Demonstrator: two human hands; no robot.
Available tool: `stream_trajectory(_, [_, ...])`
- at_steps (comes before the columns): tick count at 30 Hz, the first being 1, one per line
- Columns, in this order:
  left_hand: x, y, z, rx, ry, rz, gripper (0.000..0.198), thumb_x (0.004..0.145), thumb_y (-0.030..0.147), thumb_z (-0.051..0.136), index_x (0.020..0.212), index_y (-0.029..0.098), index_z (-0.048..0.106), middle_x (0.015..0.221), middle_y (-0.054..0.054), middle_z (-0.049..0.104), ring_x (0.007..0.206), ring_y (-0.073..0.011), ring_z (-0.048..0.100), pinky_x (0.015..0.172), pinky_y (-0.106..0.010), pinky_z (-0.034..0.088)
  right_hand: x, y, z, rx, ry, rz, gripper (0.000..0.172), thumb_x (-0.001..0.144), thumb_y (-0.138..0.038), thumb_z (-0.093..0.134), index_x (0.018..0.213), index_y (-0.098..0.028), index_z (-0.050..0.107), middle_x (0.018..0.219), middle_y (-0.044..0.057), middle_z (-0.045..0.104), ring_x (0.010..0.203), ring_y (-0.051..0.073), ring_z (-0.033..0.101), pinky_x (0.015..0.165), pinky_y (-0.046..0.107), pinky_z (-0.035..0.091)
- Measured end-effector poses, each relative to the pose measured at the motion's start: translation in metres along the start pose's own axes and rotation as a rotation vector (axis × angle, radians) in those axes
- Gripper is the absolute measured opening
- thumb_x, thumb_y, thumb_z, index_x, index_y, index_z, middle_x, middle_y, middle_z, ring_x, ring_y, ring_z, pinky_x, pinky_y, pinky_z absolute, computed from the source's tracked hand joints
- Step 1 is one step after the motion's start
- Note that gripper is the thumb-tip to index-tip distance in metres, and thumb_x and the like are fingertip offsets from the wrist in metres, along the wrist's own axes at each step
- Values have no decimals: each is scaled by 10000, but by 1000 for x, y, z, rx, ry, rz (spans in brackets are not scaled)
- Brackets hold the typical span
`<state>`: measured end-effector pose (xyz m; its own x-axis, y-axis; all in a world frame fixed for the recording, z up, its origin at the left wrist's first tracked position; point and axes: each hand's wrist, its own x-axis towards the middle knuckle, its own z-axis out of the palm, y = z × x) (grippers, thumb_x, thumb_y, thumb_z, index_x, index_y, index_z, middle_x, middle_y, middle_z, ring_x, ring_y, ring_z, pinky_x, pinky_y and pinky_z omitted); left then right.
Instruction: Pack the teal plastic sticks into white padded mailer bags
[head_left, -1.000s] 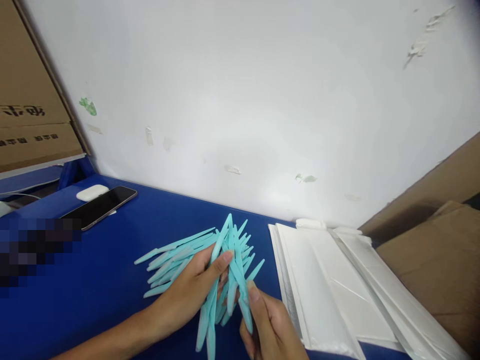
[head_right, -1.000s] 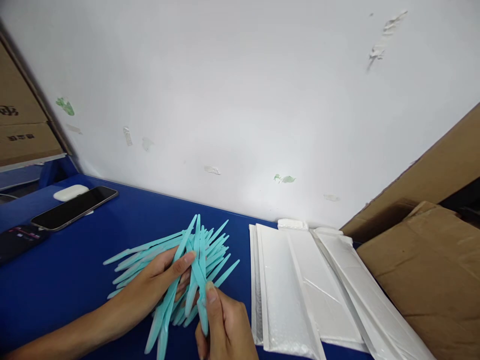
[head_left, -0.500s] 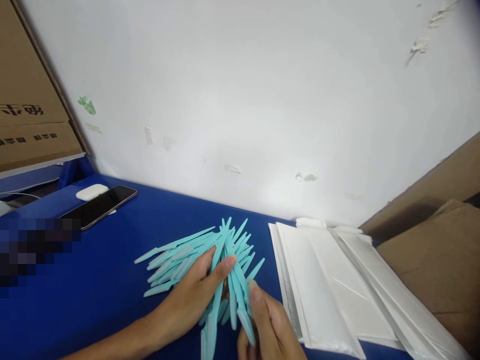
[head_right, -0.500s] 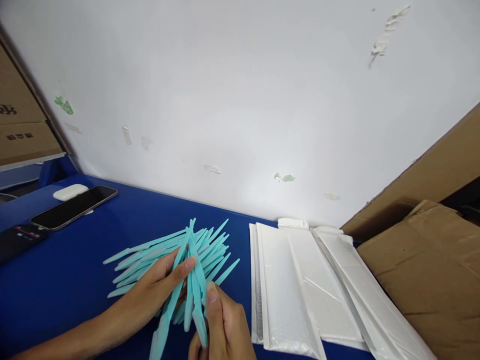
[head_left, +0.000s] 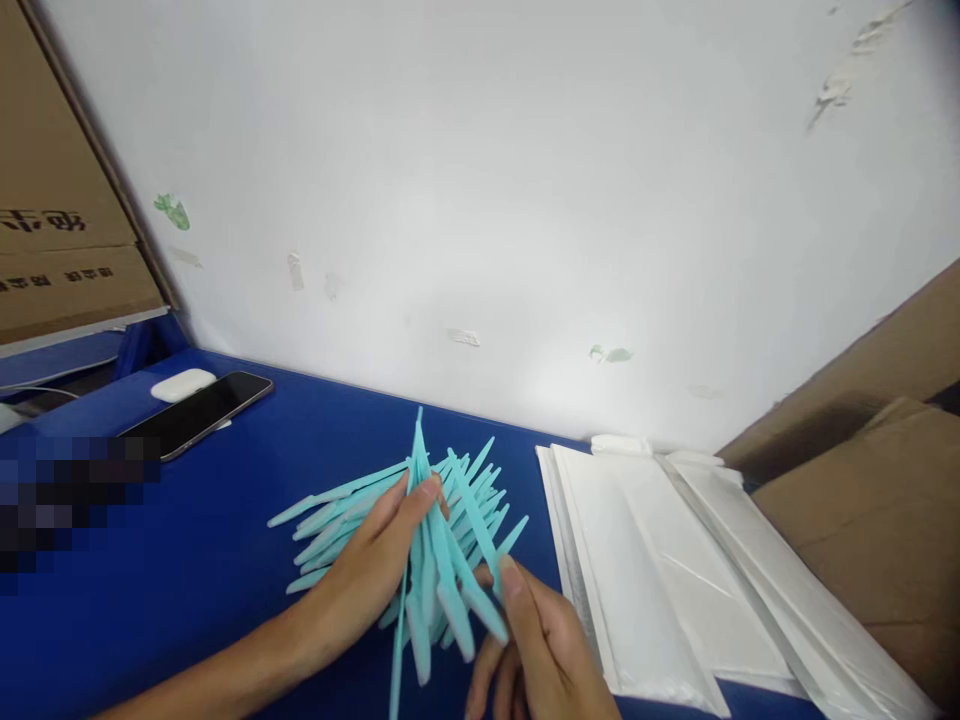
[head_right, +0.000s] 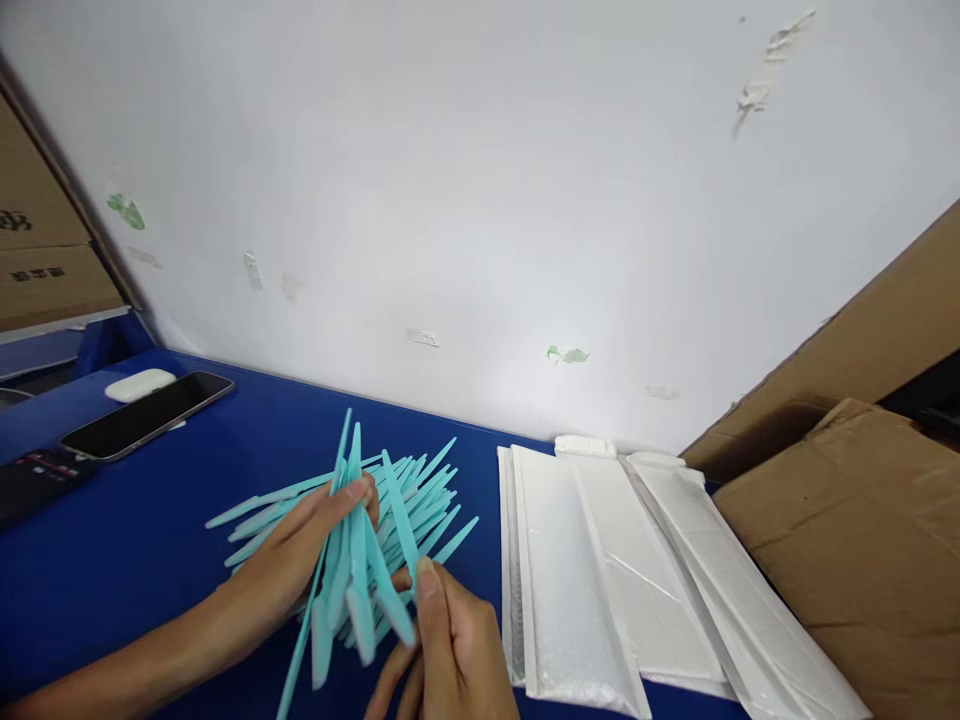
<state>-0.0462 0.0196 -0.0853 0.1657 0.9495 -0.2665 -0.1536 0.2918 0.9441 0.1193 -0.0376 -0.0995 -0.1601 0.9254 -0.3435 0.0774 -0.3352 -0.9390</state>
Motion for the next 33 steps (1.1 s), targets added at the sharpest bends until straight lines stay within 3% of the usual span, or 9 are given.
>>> stream_trajectory(2, [6, 10, -2, -159, -24, -25, 346, 922, 472, 579, 710, 220, 476, 617, 55, 444, 542, -110, 460, 523, -203, 432, 1, 0, -1, 0, -30, -11, 789, 873, -853, 366, 1091, -138, 616, 492, 18, 627, 309, 85, 435, 346, 156, 303])
stream_trajectory(4, [11, 25, -7, -262, -53, -21, 320, 929, 383, 560, 683, 211, 448, 675, 27, 505, 604, -124, 528, 582, -226, 484, 1, 1, -1, 9, -37, -19, 767, 879, -844, 374, 1098, -148, 610, 503, 14, 631, 308, 78, 421, 350, 155, 305])
stream_trajectory(6, [16, 42, -17, -233, -100, -11, 275, 938, 350, 556, 716, 200, 490, 795, -13, 589, 703, -158, 609, 692, -291, 541, 1, 1, -1, 24, -28, -19, 734, 887, -827, 394, 1132, -163, 589, 514, 6, 632, 319, 79, 423, 352, 154, 302])
stream_trajectory(8, [23, 56, -32, -138, -169, 25, 278, 951, 393, 560, 756, 210, 484, 727, 30, 524, 545, -115, 512, 618, -296, 526, 1, 1, -1, 47, -13, -11, 696, 892, -812, 417, 1154, -182, 559, 536, 2, 640, 338, 84, 441, 355, 151, 298])
stream_trajectory(11, [37, 64, -60, 251, -97, 141, 326, 949, 510, 544, 797, 230, 479, 631, 79, 363, 428, -79, 274, 414, -222, 307, 1, 0, -2, 95, 3, 10, 638, 893, -798, 442, 1101, -201, 529, 596, 8, 665, 365, 80, 471, 364, 149, 296])
stream_trajectory(14, [52, 60, -87, 927, 63, 243, 318, 928, 529, 546, 883, 218, 595, 665, 22, 529, 513, -135, 460, 464, -251, 318, 0, 1, -2, 114, 7, 7, 610, 886, -792, 469, 1042, -205, 525, 675, 19, 689, 382, 72, 495, 366, 150, 278])
stream_trajectory(18, [62, 50, -111, 1299, -32, 102, 332, 894, 524, 541, 896, 217, 669, 707, -34, 661, 592, -200, 583, 525, -295, 388, 0, 1, -1, 119, 17, -4, 608, 881, -784, 494, 1039, -200, 555, 697, 22, 690, 386, 62, 482, 373, 157, 265])
stream_trajectory(22, [63, 45, -117, 1353, -89, 65, 287, 813, 488, 627, 937, 238, 697, 855, -49, 714, 704, -225, 650, 570, -298, 427, -1, 2, 2, 119, 25, 8, 629, 861, -795, 515, 1043, -197, 577, 639, 2, 655, 378, 57, 466, 381, 158, 268])
stream_trajectory(33, [65, 39, -111, 1442, -56, 61, 230, 860, 419, 542, 786, 219, 629, 650, -31, 664, 510, -169, 535, 464, -285, 332, -1, 4, 5, 121, 42, -3, 611, 851, -784, 548, 1016, -200, 612, 582, -31, 579, 359, 49, 423, 379, 160, 283])
